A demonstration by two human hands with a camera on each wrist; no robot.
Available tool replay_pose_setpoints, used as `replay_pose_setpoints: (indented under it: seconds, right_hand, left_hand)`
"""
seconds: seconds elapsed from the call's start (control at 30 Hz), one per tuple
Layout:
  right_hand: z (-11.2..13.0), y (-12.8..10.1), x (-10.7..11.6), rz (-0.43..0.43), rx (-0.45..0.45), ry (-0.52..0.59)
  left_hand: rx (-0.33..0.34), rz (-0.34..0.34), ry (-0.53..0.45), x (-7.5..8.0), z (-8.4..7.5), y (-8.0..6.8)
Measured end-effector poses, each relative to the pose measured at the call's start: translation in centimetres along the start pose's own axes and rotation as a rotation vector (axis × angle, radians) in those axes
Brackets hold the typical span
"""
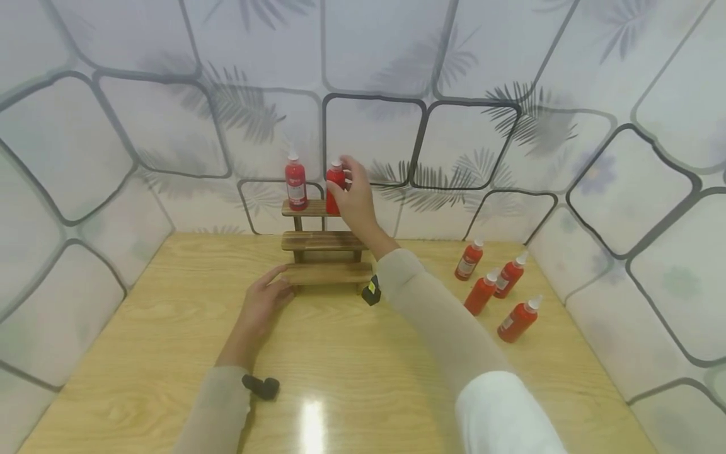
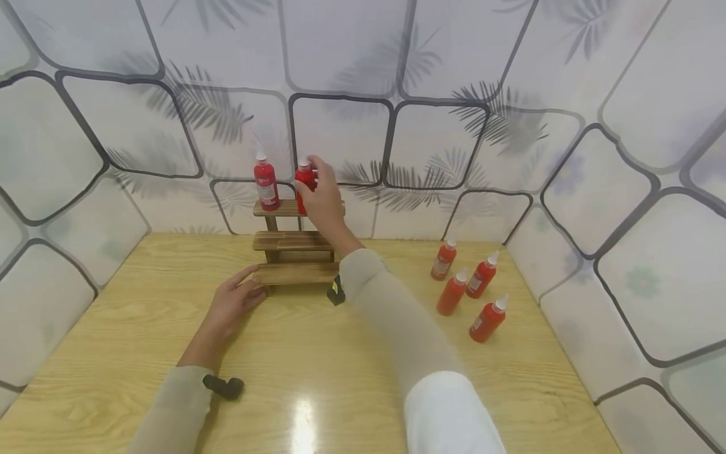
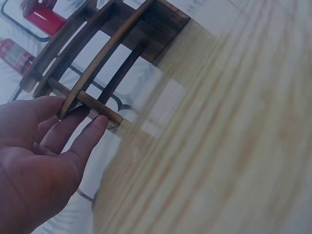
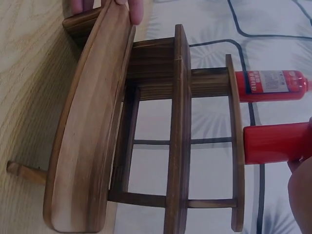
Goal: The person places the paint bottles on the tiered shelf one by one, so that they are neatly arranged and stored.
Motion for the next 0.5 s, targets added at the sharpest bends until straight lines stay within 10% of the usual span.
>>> replay_pose_setpoints:
  seconds: [0.5]
  right_hand:
    - [-1.1,1.0,-1.7,-0.031,0.010,-0.036]
  left_hand:
    - [0.007,0.012,0.021,0.1,-0.1,0.0]
Point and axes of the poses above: each hand's wrist, its own y-axis towards the middle knuckle, its own x-axis out of the back of the hand, z = x × y, the point moved 8 cm from there along y, towards the middle knuckle, and after that the axes turned 12 degrees about y, right-handed, at the moved point
